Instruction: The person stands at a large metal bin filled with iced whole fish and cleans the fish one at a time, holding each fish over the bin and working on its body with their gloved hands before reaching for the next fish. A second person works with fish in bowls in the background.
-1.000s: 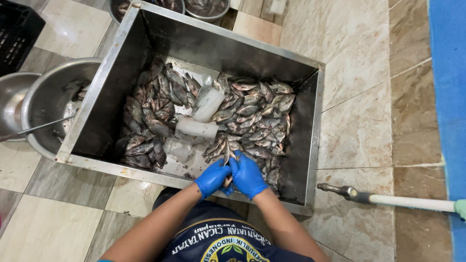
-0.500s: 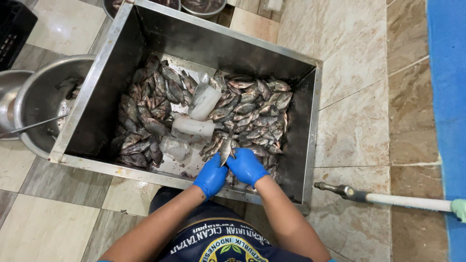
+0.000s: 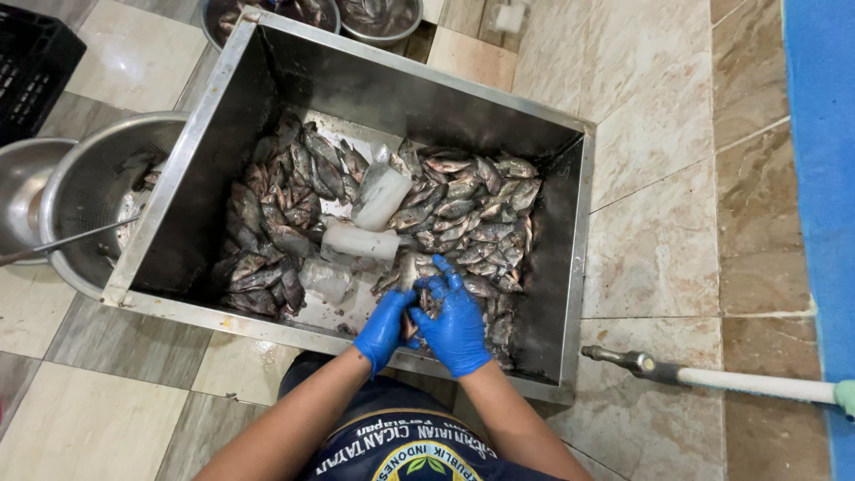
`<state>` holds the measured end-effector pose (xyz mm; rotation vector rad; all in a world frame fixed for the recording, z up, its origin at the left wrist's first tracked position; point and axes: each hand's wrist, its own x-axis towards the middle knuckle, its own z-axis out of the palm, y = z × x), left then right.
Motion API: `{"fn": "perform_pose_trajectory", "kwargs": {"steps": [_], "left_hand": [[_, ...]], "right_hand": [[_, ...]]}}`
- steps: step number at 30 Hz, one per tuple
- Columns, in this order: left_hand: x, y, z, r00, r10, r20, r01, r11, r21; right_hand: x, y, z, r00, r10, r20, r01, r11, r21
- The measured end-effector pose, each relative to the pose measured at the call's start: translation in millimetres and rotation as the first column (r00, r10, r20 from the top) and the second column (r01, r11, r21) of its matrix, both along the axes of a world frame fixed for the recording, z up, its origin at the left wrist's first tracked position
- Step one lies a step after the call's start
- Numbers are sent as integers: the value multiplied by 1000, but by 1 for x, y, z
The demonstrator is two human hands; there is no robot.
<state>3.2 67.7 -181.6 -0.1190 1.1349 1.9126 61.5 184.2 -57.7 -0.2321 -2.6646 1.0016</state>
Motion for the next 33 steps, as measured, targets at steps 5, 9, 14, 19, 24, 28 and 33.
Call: {"fn": "perform_pose_trajectory", "kwargs": {"steps": [5,9,14,19,24,28,33], "left_hand": [[-1,0,37,967,217,-136,-212,976,49],[-2,-2,48,978,184,-95,-193,977,-96],[2,-3,41,974,221,-45,-224,973,-64],[5,-3,41,972,185,-142,-207,964,-164],[4,-1,35,971,146,-187,-197,936,-293],[7,-1,15,979,109,-173,-168,913,-371],[6,4,-7,913,78,-401,-252,880,-403]], "right_hand": [[-4,3,-11,997,72,-25,-76,980,-186],[-10,11,-41,975,184,125,-116,899,-422],[-10,27,-79,852,418,315,-89,708,-700],[-11,37,-97,816,539,211,-188,591,-784],[-5,37,-108,788,532,309,-263,745,-613],[0,27,-122,825,406,392,-278,897,-345],[6,23,-121,865,358,352,-273,924,-269]]}}
